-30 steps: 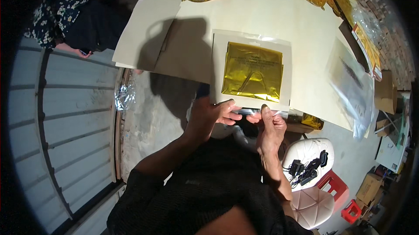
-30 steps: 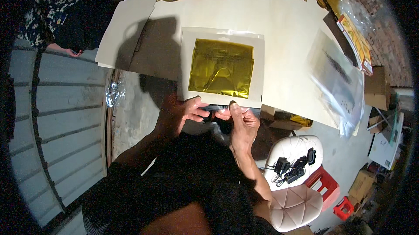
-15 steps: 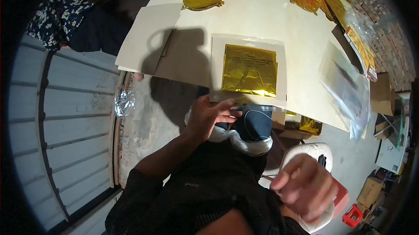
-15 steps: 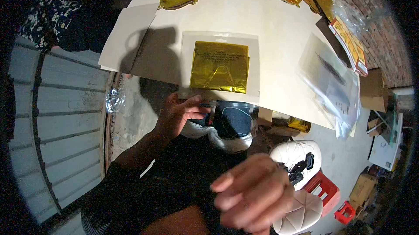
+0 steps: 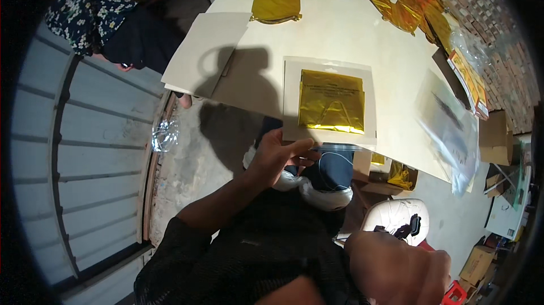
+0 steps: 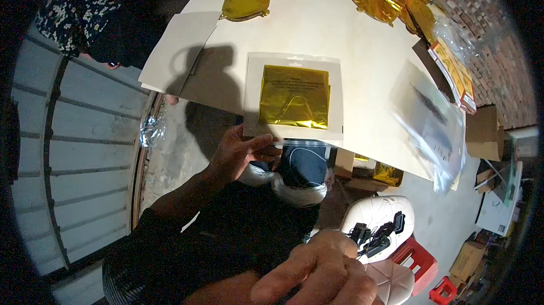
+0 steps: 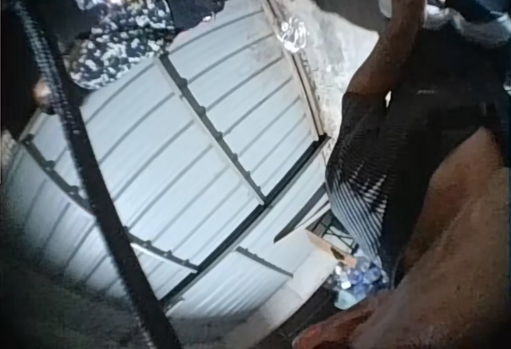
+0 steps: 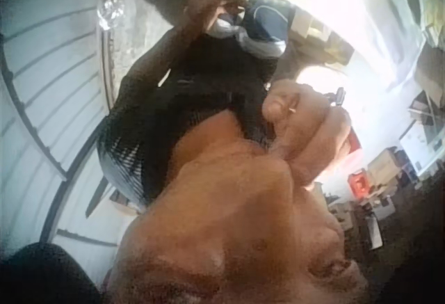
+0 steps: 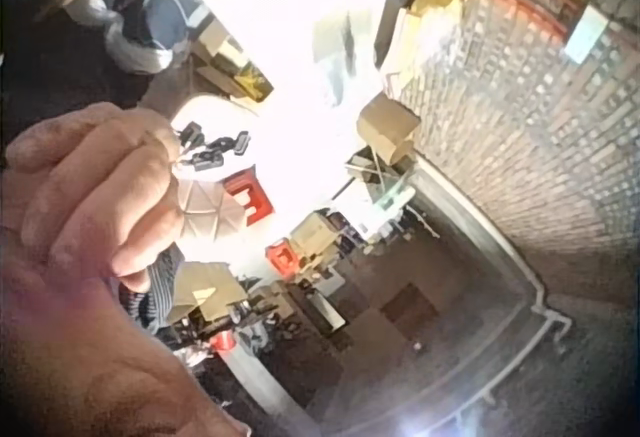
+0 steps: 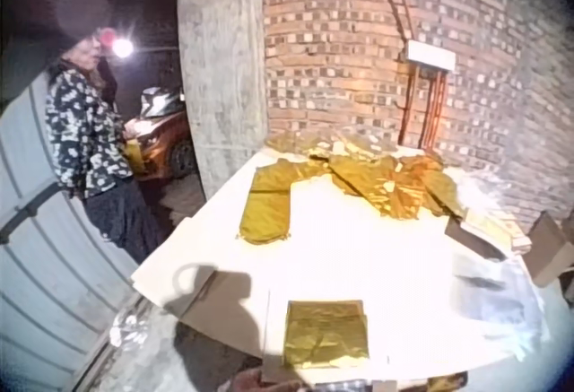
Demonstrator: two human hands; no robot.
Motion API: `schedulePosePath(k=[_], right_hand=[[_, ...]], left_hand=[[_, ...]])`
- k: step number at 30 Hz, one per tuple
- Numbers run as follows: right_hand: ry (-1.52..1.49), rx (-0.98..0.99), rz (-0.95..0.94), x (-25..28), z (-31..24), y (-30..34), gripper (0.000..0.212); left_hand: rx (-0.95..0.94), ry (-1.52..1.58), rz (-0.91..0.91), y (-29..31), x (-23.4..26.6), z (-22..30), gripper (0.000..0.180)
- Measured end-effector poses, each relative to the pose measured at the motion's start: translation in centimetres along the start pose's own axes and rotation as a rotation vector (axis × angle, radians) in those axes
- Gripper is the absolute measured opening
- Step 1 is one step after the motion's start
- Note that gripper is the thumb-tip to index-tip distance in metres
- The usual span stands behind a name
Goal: Unfolding and flattening star-shaped gold foil balloons on a workstation table.
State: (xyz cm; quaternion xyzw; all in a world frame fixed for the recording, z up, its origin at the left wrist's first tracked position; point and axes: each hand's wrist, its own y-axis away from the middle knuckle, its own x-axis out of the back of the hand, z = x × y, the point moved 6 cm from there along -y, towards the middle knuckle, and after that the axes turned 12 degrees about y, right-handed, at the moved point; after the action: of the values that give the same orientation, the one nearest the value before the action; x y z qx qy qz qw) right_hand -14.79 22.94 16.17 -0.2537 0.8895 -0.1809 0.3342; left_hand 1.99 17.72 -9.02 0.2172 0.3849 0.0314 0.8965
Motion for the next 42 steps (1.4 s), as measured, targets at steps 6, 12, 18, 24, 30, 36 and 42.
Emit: schedulePosePath(k=[6,12,18,24,30,36,42], right_hand=[[-0.061,0.087,-0.184,1.3,0.8,-1.5,0.008],[0.016,0.065,-0.057,-0.6,0.2,-0.5,0.011],[-0.015,0.090,-0.077,0.7,1.0,-0.5,0.012],[-0.102,0.097,-0.197,1.3,1.7,-0.7,0.011],[-0.061,0.002,-0.059,1.2,2.5,-0.1,0.019],[-0.049,0.186,0.213,3.6,6.1,0.7,0.030],[-0.121,-0.223,-0.043,3.4,11.6,2.4,0.035]], left_hand=[[0.010,-0.030,0.005,0.4,-0.6,0.3,0.028],[0.023,-0.025,-0.016,0.4,-0.9,0.1,0.028],[0.052,-0.101,-0.051,0.4,-1.0,0.1,0.035],[0.027,-0.101,-0.026,0.2,-0.5,-0.1,0.036],[0.041,-0.055,-0.032,0.0,-0.3,-0.5,0.035],[0.118,-0.008,-0.086,0.8,0.3,-3.0,0.044],[0.493,0.050,-0.569,3.8,-3.0,-8.7,0.033]])
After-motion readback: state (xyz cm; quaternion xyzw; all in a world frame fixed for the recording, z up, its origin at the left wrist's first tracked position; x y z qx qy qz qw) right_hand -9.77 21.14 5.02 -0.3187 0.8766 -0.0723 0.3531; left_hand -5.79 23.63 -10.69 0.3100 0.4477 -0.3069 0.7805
